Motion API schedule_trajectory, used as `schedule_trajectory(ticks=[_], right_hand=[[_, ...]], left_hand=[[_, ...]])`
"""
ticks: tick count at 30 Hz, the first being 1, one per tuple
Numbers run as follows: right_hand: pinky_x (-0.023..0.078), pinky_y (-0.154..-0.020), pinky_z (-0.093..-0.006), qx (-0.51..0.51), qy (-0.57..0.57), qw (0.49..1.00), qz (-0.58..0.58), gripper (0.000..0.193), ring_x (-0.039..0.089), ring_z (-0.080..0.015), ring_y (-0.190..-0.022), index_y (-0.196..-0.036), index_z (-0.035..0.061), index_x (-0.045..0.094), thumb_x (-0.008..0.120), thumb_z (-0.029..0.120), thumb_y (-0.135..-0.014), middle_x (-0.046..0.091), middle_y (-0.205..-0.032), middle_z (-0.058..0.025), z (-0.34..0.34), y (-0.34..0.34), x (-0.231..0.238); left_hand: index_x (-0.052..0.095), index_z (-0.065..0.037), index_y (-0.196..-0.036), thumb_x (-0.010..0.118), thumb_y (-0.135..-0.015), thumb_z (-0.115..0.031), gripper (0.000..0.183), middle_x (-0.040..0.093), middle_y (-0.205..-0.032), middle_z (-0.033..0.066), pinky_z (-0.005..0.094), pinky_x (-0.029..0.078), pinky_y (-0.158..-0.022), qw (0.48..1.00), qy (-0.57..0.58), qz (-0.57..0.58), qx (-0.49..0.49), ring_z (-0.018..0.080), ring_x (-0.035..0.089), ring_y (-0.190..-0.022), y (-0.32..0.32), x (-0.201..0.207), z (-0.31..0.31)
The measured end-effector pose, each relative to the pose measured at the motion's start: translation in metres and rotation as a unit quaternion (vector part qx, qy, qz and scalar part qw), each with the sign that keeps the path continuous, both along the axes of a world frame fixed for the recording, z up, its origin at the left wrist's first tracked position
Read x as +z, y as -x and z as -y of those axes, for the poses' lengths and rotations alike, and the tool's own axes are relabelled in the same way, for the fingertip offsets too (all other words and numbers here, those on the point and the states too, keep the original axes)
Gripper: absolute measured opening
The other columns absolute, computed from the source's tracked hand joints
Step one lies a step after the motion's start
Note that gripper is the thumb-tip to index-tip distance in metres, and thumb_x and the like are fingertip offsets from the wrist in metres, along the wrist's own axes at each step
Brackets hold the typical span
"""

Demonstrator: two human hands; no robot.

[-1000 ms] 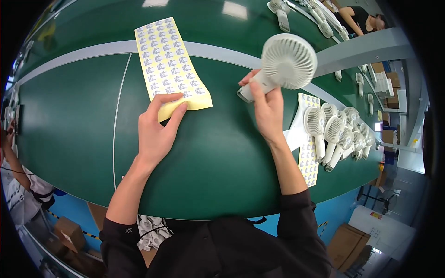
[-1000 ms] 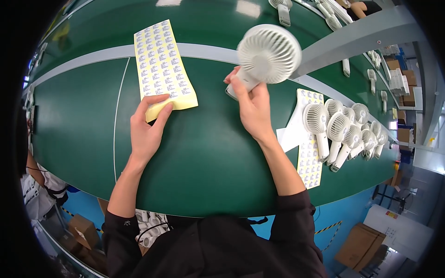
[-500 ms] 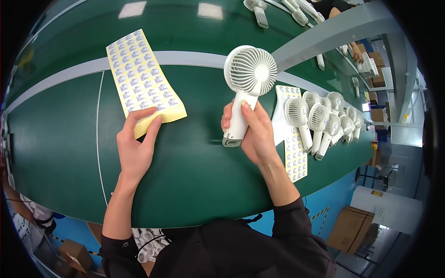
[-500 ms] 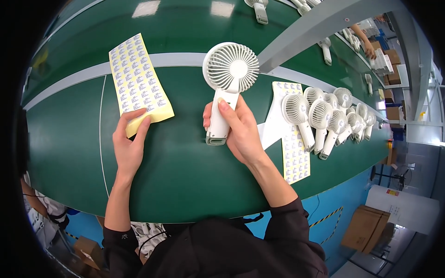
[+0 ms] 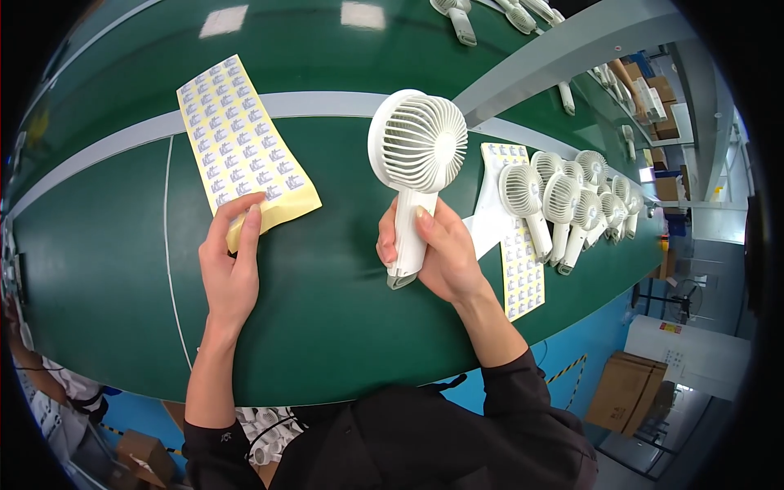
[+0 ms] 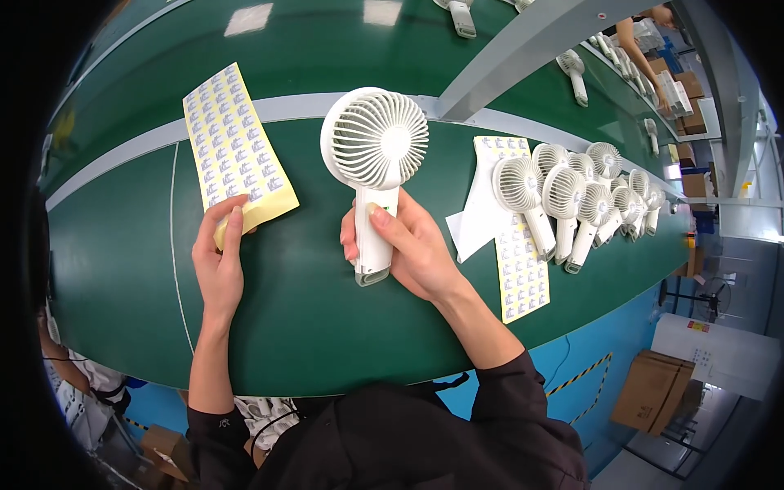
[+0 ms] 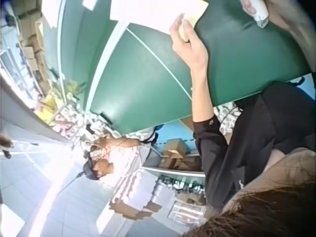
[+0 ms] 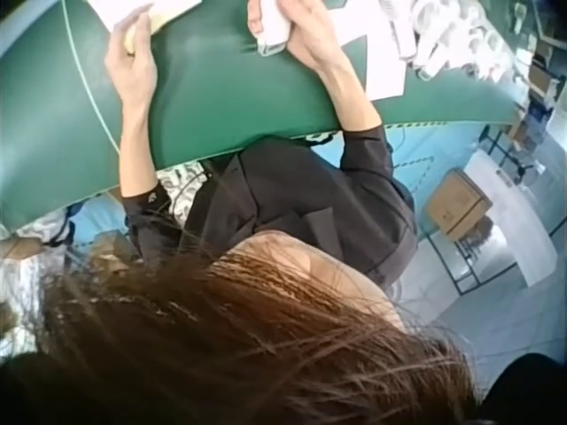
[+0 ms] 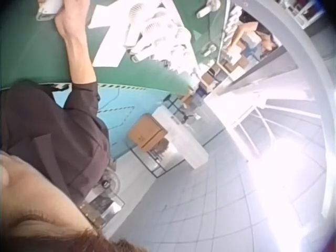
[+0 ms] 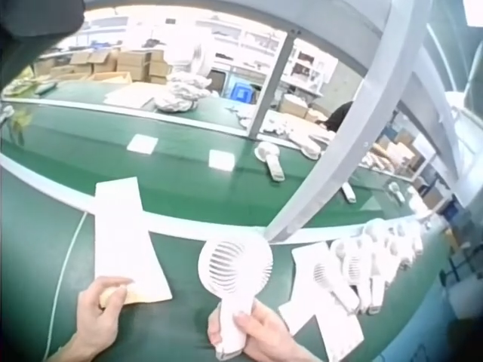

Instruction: Apply adhesive labels to portable handheld fans at an assembly line station.

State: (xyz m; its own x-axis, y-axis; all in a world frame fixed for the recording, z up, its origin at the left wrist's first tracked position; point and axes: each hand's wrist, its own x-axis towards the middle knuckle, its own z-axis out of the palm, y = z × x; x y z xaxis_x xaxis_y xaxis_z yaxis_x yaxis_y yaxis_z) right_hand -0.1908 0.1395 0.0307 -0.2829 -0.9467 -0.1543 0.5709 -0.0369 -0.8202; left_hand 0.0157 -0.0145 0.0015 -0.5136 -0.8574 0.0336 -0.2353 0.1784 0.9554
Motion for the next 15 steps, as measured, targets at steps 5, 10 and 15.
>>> schedule_trajectory(ticks=[5, 10, 15], right_hand=[[0.053, -0.072, -0.0358, -0.008, -0.020, 0.998, -0.064, 0.029, 0.063, -0.0205, -0.082, -0.119, 0.0008, 0.048, 0.053, 0.024, -0.103, 0.062, -0.096, -0.0146, -0.0003, -0.0010, 0.0000], [0.054, -0.075, -0.0336, -0.013, -0.086, 0.992, -0.090, 0.031, 0.065, -0.0198, -0.085, -0.128, 0.0004, 0.046, 0.054, 0.019, -0.103, 0.064, -0.100, -0.0141, 0.0036, -0.0047, -0.0018], [0.051, -0.073, -0.0273, -0.024, -0.215, 0.943, -0.251, 0.032, 0.063, -0.0116, -0.081, -0.119, -0.0010, 0.056, 0.064, 0.023, -0.099, 0.066, -0.093, -0.0077, 0.0035, -0.0076, -0.0035]], left_hand=[[0.066, -0.004, -0.126, 0.054, -0.105, -0.020, 0.029, 0.069, -0.108, 0.0078, 0.0261, 0.047, -0.077, 0.999, -0.026, -0.040, -0.002, 0.0098, 0.054, -0.086, 0.0053, 0.0009, 0.0002], [0.066, -0.004, -0.129, 0.054, -0.105, -0.021, 0.032, 0.068, -0.111, 0.0071, 0.0248, 0.046, -0.081, 0.998, -0.058, -0.033, -0.012, 0.0099, 0.055, -0.087, -0.0004, 0.0031, 0.0059], [0.067, -0.004, -0.127, 0.061, -0.101, -0.015, 0.029, 0.068, -0.113, 0.0083, 0.0243, 0.051, -0.084, 0.992, -0.096, -0.076, -0.042, 0.0122, 0.061, -0.097, -0.0026, 0.0077, 0.0050]])
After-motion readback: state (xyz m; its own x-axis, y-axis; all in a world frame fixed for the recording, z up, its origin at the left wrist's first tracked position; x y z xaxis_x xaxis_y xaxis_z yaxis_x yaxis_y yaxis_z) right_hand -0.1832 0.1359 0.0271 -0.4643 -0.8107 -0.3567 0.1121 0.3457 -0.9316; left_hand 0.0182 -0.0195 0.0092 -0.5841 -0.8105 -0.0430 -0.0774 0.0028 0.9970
